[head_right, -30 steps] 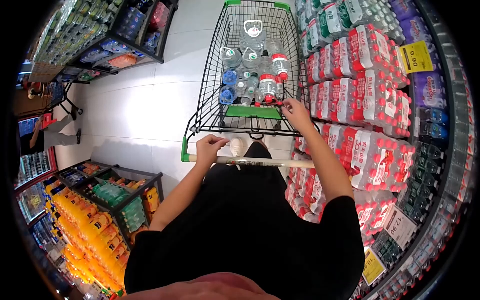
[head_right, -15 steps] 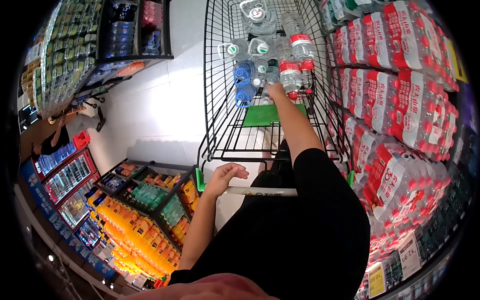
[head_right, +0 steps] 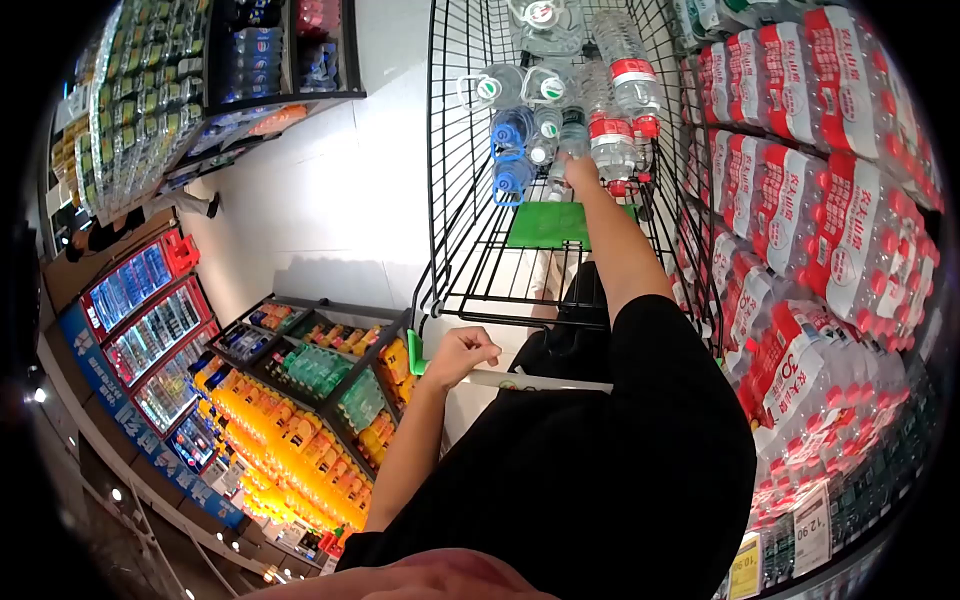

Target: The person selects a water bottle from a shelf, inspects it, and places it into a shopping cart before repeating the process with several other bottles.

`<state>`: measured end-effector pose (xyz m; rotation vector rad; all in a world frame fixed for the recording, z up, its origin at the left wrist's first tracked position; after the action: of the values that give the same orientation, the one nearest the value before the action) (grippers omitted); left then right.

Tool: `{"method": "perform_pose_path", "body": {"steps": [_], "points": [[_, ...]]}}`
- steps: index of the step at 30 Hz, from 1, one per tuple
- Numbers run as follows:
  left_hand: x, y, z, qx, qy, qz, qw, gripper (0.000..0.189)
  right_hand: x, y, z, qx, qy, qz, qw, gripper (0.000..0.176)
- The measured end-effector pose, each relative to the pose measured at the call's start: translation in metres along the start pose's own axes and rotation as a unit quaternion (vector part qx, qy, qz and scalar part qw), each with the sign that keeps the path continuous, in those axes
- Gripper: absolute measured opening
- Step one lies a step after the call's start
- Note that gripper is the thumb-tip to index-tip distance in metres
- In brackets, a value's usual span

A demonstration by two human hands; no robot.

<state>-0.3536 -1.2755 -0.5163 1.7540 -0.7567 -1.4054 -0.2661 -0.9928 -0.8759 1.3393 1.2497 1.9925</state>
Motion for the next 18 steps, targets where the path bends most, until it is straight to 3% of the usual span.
{"method": "perform_pose_path", "body": {"steps": [5,7,10,12,18], "points": [[-0.013,0.006,-0.024,0.055,-0.054,0.007,0.997,0.019,0.017,0.061,0.031,-0.009,0.023,0.064,0.998,0.046],[-0.007,0.008,-0.028,0.091,-0.083,-0.038,0.992,0.021,0.025,0.095,0.042,-0.006,0.016,0.074,0.997,0.047],[-0.02,0.028,-0.035,0.115,-0.145,-0.085,0.979,0.024,0.057,0.154,0.076,-0.014,0.157,0.112,0.981,0.051],[-0.021,0.042,-0.034,0.118,-0.154,-0.103,0.976,0.024,0.062,0.19,0.094,-0.007,0.152,0.111,0.982,0.05],[-0.037,0.085,-0.023,0.085,-0.161,-0.207,0.961,0.019,0.068,0.373,0.159,-0.036,0.118,0.227,0.966,0.052]]}}
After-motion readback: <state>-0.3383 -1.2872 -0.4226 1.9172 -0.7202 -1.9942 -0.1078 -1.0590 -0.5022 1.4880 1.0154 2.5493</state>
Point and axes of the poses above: each hand's wrist, its own y-axis away from the middle knuckle, its own z-axis out of the back of the hand, x = y × z, the point moved 9 cm from there along -y, towards the middle knuckle, and after that the axes turned 5 degrees about -y, right-handed, at the moved point
